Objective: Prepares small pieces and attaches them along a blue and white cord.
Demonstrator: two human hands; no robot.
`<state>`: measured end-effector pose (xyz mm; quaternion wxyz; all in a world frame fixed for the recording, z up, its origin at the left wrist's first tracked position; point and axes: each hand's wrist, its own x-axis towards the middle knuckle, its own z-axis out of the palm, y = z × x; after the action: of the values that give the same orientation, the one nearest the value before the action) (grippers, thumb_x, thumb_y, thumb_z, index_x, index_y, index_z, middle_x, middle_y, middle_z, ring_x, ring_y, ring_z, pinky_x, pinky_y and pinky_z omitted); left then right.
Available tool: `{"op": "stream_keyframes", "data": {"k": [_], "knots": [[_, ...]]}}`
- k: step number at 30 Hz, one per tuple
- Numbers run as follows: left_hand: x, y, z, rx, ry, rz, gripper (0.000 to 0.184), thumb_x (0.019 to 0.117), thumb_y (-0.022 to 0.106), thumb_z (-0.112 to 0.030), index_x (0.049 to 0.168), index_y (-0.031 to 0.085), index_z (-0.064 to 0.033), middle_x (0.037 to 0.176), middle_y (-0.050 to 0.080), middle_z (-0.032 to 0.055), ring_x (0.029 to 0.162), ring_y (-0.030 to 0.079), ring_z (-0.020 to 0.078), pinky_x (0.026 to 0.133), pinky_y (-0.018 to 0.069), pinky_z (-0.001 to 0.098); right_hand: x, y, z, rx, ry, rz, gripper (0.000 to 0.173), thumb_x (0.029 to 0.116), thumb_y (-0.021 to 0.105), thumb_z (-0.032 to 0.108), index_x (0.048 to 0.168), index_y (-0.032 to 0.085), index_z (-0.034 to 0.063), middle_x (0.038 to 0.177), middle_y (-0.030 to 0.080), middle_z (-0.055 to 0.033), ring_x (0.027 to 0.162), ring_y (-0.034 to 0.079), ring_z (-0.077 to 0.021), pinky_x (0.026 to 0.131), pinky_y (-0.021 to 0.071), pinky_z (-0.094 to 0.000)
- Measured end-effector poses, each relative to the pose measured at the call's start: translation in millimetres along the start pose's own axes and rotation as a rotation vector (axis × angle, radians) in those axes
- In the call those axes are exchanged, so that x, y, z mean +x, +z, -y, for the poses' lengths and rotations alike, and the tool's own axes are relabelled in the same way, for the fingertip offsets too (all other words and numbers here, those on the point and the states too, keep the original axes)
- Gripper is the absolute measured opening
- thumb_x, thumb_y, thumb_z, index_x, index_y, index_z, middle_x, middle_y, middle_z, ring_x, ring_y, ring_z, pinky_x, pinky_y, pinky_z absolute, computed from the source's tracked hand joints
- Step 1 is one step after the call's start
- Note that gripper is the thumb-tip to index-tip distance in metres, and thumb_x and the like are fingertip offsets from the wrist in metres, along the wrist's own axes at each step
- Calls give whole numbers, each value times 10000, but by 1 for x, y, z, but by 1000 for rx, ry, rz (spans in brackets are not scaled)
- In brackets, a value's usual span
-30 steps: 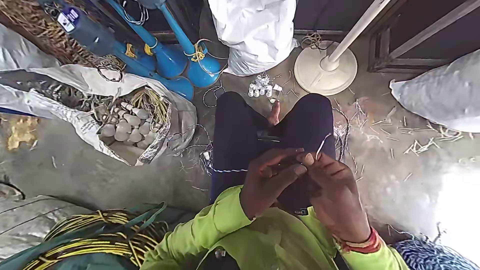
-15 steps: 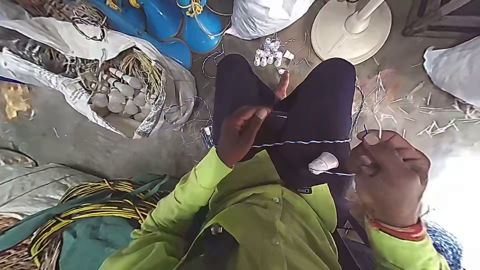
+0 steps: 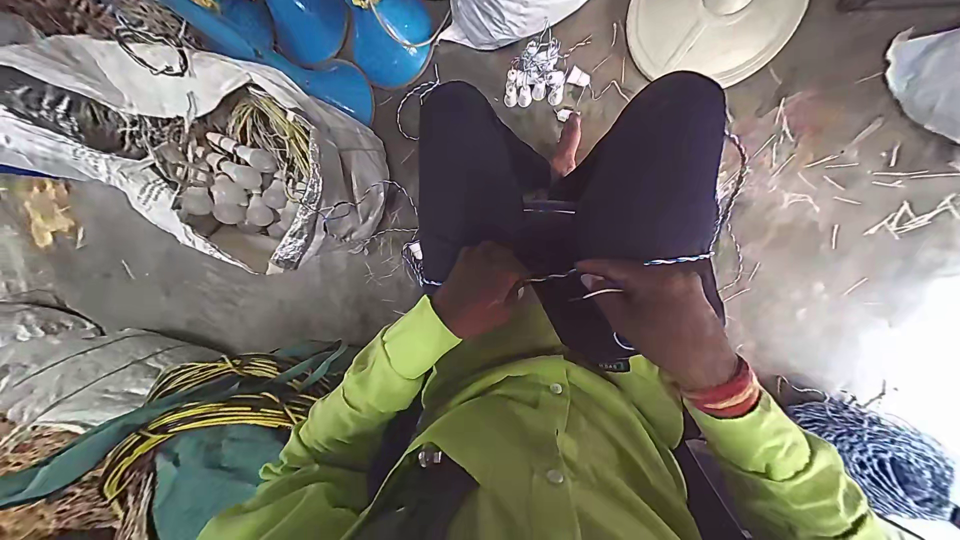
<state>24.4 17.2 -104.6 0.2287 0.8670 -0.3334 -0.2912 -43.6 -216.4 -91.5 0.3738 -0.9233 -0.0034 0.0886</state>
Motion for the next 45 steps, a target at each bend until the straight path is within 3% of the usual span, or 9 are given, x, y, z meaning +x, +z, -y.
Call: {"op": "stream_keyframes", "data": {"k": [6,10,14,16,19,23,32,40,45], "knots": [[-10,-25,6,-516,11,27,179,1000,588,-110,1040,745,-34,937,695,51,824,655,103,752,567,293,20,15,20,-83,-88,131,118,821,690,-3,873,755,81,746,689,-120,664,684,-343,540,524,-582],[-11,-31,13,-854,-12,139,210,1020,545,-50,1121,714,25,855,703,73,667,632,78,618,553,234,27,-10,14,443,84,254,361,856,806,187,1212,745,182,711,637,52,542,532,-52,491,475,-252],[-1,-23,12,-891,4,61,254,1002,592,-72,1215,702,12,980,727,56,784,649,35,704,553,203,31,-28,5,1159,134,341,425,971,524,187,1391,569,141,848,576,47,606,505,-14,529,453,-156],[2,-19,1,-902,-12,56,433,959,687,-106,1361,606,34,1189,704,125,993,695,95,887,588,264,33,-27,11,1302,148,318,432,989,401,215,1381,568,142,906,583,45,694,553,-30,595,490,-163],[7,-9,-12,-915,10,30,596,861,809,-201,1366,597,34,1118,715,116,901,677,88,805,583,264,27,-14,27,1309,211,172,383,1057,365,150,1352,608,125,933,624,19,774,612,-64,700,559,-218],[12,-4,-22,-943,-40,-43,242,854,830,-169,1021,739,-19,870,738,38,764,687,71,703,601,289,10,5,32,1299,195,20,272,1062,454,78,1270,627,91,1147,714,-75,1008,715,-182,889,614,-358],[14,-5,-38,-852,19,-194,151,904,782,-174,953,765,-32,804,722,12,691,652,38,635,573,247,18,0,35,1144,31,-132,170,1042,499,4,1162,590,81,1263,696,-105,1199,677,-267,1007,589,-430],[10,-3,-36,-705,137,-354,121,892,725,-53,977,770,20,834,710,43,708,668,49,640,597,224,51,-25,5,599,57,228,84,919,753,139,986,723,98,688,681,-15,529,605,-104,450,491,-255],[11,8,-32,-84,255,-626,187,920,702,-115,1024,787,16,856,718,117,793,692,157,734,590,269,83,-16,-11,550,225,496,255,927,767,266,761,724,77,590,647,-17,482,587,-96,465,492,-279]]}}
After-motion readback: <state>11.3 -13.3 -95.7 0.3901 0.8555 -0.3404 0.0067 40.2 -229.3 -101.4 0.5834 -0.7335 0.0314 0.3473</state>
